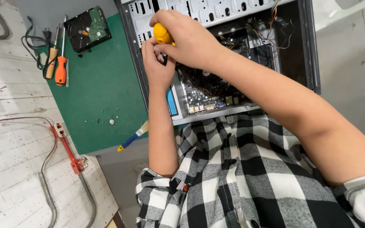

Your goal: Installing a hard disk drive into a computer case using a screwdriver to fasten it.

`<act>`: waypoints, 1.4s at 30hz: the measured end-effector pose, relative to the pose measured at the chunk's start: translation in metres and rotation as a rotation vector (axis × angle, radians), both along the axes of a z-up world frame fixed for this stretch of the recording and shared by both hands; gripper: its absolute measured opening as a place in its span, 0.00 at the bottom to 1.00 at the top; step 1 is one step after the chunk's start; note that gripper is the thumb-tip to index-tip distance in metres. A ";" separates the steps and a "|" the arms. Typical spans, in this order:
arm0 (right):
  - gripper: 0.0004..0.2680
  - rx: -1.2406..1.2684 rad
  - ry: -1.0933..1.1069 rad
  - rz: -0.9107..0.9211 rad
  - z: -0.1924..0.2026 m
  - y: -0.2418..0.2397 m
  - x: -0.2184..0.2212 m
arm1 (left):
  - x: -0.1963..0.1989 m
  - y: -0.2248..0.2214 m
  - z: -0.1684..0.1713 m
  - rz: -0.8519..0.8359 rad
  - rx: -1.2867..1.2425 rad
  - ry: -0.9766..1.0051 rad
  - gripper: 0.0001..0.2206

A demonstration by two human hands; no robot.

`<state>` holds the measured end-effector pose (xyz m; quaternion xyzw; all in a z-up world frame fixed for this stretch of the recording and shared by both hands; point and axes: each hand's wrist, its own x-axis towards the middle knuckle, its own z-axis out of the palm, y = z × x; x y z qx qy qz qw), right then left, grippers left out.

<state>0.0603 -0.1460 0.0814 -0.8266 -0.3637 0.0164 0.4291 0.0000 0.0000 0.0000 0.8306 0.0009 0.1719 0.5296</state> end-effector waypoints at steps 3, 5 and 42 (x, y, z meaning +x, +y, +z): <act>0.13 0.008 0.011 -0.007 0.020 -0.008 0.000 | -0.004 0.000 0.005 -0.087 -0.017 -0.084 0.15; 0.15 0.023 -0.038 -0.003 0.026 -0.015 0.003 | -0.003 0.001 0.002 -0.052 -0.051 -0.132 0.16; 0.17 0.663 0.368 -0.622 -0.062 -0.245 -0.117 | 0.001 -0.060 -0.150 -0.719 2.722 1.013 0.32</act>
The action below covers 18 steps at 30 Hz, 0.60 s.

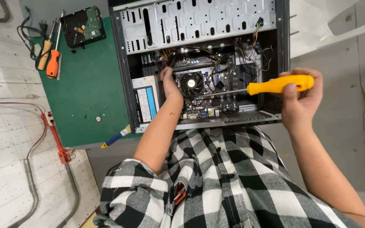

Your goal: Installing a hard disk drive into a computer case using a screwdriver to fasten it.

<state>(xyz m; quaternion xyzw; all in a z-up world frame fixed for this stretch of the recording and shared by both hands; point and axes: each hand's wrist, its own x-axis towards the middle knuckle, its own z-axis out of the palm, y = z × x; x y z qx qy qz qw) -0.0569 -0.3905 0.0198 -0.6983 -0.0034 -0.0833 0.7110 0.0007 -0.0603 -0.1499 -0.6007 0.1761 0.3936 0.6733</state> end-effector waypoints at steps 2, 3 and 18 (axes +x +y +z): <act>0.16 -0.027 0.003 -0.004 -0.002 0.002 -0.002 | -0.003 0.000 0.007 -0.012 -0.008 -0.004 0.31; 0.16 -0.055 0.005 0.000 -0.003 0.004 -0.002 | -0.005 0.001 0.011 -0.017 -0.018 -0.008 0.29; 0.18 -0.069 0.003 0.020 -0.005 0.014 -0.011 | -0.016 -0.005 -0.006 -0.206 0.119 -0.038 0.06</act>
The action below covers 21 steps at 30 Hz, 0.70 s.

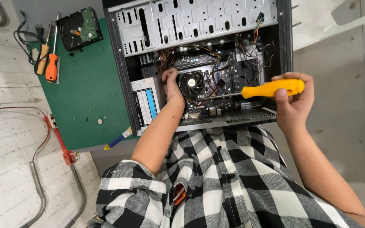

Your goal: Installing a hard disk drive into a computer case using a screwdriver to fasten it.

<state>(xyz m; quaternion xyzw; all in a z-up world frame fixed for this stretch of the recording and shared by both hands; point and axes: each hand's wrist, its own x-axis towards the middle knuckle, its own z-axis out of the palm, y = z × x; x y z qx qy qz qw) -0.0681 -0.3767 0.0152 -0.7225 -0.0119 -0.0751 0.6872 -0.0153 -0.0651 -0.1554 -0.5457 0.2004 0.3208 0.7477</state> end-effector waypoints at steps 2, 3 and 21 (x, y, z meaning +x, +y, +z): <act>0.18 -0.012 -0.008 -0.008 -0.001 0.000 -0.001 | 0.003 0.000 0.026 0.010 -0.031 0.022 0.22; 0.19 -0.020 -0.016 -0.016 -0.002 0.000 -0.001 | 0.004 0.000 0.040 0.019 -0.060 0.045 0.43; 0.18 -0.323 -0.321 0.326 0.059 0.096 0.075 | -0.096 -0.022 0.162 0.764 -1.778 -0.427 0.11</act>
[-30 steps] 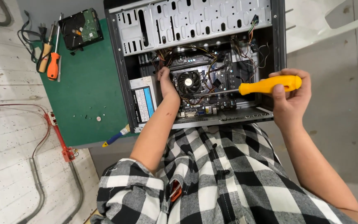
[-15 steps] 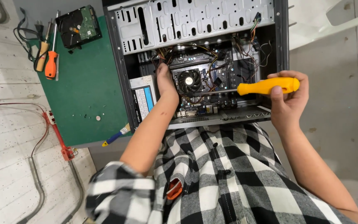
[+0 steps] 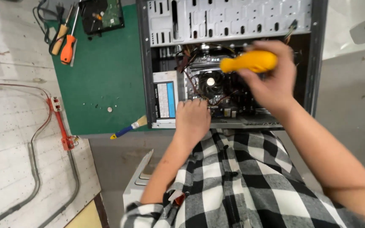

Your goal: Installing a hard disk drive into a computer case using a screwdriver to fasten it.

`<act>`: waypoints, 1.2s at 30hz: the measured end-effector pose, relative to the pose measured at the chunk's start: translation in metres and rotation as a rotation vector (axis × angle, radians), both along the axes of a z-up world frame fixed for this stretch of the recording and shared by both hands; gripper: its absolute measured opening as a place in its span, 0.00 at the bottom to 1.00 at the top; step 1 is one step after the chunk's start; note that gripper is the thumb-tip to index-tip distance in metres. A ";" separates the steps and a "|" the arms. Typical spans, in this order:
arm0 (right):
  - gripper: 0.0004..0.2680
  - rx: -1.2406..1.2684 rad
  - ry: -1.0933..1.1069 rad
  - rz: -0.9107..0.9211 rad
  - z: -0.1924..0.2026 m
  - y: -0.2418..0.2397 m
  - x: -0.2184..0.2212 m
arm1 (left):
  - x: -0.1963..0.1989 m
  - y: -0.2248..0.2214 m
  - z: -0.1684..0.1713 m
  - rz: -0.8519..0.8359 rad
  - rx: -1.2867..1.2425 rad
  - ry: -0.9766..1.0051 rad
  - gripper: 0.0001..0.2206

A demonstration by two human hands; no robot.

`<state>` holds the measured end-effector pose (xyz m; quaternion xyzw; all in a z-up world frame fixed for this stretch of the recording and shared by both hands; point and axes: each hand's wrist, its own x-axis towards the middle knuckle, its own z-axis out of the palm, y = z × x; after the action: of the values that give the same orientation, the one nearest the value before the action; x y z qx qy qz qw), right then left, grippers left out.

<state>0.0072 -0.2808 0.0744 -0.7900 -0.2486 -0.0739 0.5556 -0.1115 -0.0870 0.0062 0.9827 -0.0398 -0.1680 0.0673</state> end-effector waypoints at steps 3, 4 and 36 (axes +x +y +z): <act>0.17 -0.155 -0.033 0.168 0.006 0.033 0.020 | -0.015 0.009 -0.006 0.083 -0.250 -0.148 0.13; 0.17 -0.159 -0.033 0.175 0.006 0.041 0.024 | -0.016 0.010 -0.003 0.091 -0.254 -0.148 0.13; 0.18 -0.378 -0.100 0.359 -0.015 0.092 0.039 | -0.026 0.009 -0.014 -0.039 -0.303 -0.728 0.08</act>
<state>0.0461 -0.1892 0.0593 -0.8183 -0.4212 0.0347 0.3895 -0.1372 -0.0784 -0.0075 0.9560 -0.1042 0.1977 0.1899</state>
